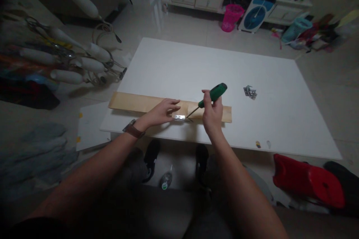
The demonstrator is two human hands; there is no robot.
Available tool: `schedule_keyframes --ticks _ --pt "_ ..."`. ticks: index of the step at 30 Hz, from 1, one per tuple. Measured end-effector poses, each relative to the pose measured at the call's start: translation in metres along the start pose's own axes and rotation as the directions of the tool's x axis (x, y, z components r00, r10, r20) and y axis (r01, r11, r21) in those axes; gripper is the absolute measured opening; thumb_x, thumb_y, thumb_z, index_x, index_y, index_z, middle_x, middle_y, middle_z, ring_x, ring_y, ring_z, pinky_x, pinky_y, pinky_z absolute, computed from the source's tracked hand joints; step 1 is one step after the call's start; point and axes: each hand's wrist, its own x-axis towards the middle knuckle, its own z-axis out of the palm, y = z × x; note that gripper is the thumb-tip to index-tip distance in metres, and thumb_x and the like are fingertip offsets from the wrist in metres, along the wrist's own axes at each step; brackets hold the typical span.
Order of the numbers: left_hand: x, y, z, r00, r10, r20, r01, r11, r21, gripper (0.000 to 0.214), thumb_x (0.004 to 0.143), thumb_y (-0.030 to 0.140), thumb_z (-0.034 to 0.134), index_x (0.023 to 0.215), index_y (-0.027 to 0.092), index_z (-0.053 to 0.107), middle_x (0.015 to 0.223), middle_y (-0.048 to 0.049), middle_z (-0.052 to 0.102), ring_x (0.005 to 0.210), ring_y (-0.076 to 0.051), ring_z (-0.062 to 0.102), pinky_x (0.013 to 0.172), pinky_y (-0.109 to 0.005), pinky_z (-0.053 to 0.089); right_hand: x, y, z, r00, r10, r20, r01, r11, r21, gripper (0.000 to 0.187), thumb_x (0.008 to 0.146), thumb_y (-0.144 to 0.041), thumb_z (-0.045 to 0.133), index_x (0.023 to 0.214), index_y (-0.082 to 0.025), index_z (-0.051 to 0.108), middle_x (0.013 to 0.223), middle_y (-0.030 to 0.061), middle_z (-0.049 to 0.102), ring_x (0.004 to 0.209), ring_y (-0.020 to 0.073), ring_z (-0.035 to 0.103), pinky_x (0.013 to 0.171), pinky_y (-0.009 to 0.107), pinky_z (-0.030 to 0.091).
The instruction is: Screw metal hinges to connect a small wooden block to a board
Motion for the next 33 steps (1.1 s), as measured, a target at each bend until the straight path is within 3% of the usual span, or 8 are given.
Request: schedule_keyframes --ticks 4,11,17,24,33 --pt "0.001 0.002 0.0 1.0 -0.015 -0.001 0.015 1.0 0.0 0.038 0.078 0.011 0.076 0.115 0.022 0.077 0.147 -0.0129 0.062 0.136 -0.032 0.057 0.118 -0.052 0.047 -0.002 -0.007 0.006 1.0 -0.018 -0.017 0.019 1.0 0.025 0.05 0.095 -0.065 0.062 0.119 -0.021 0.07 0.089 0.0042 0.064 0.075 0.0176 0.059 0.068 0.034 0.05" --pt "-0.002 -0.004 0.008 0.999 0.004 -0.035 -0.003 0.999 0.033 0.042 0.082 0.013 0.076 0.123 0.02 0.075 0.15 -0.0154 0.06 0.141 -0.032 0.055 0.121 -0.055 0.045 -0.009 -0.003 0.004 0.99 -0.139 0.022 0.14 0.989 -0.043 0.053 0.089 -0.05 0.076 0.132 -0.025 0.06 0.094 0.0034 0.066 0.082 0.0209 0.066 0.078 0.039 0.057" --pt "-0.003 -0.007 0.009 1.0 -0.015 -0.027 0.016 0.999 0.036 0.046 0.081 0.011 0.075 0.126 0.021 0.075 0.153 -0.0142 0.058 0.142 -0.032 0.054 0.121 -0.055 0.044 -0.013 -0.007 -0.003 0.977 -0.207 0.056 0.212 0.971 -0.113 0.053 0.09 -0.051 0.075 0.132 -0.027 0.054 0.101 0.0058 0.068 0.08 0.0209 0.067 0.069 0.035 0.058" --pt "-0.002 -0.004 0.006 1.0 -0.021 0.001 0.021 0.999 0.033 0.045 0.081 0.012 0.074 0.125 0.023 0.075 0.154 -0.0125 0.059 0.142 -0.031 0.053 0.123 -0.055 0.043 -0.011 -0.007 0.0 0.964 -0.243 0.107 0.257 0.956 -0.141 0.05 0.092 -0.054 0.073 0.13 -0.028 0.054 0.105 0.0064 0.068 0.079 0.0213 0.067 0.074 0.038 0.06" --pt "0.001 0.008 0.001 1.0 -0.008 0.001 0.008 0.998 0.064 0.03 0.075 0.006 0.073 0.1 0.022 0.077 0.147 -0.0128 0.063 0.136 -0.033 0.057 0.118 -0.056 0.047 -0.015 -0.008 -0.002 0.946 -0.304 0.114 0.32 0.934 -0.161 0.044 0.091 -0.048 0.074 0.126 -0.027 0.057 0.111 0.0091 0.071 0.084 0.0216 0.069 0.078 0.038 0.061"
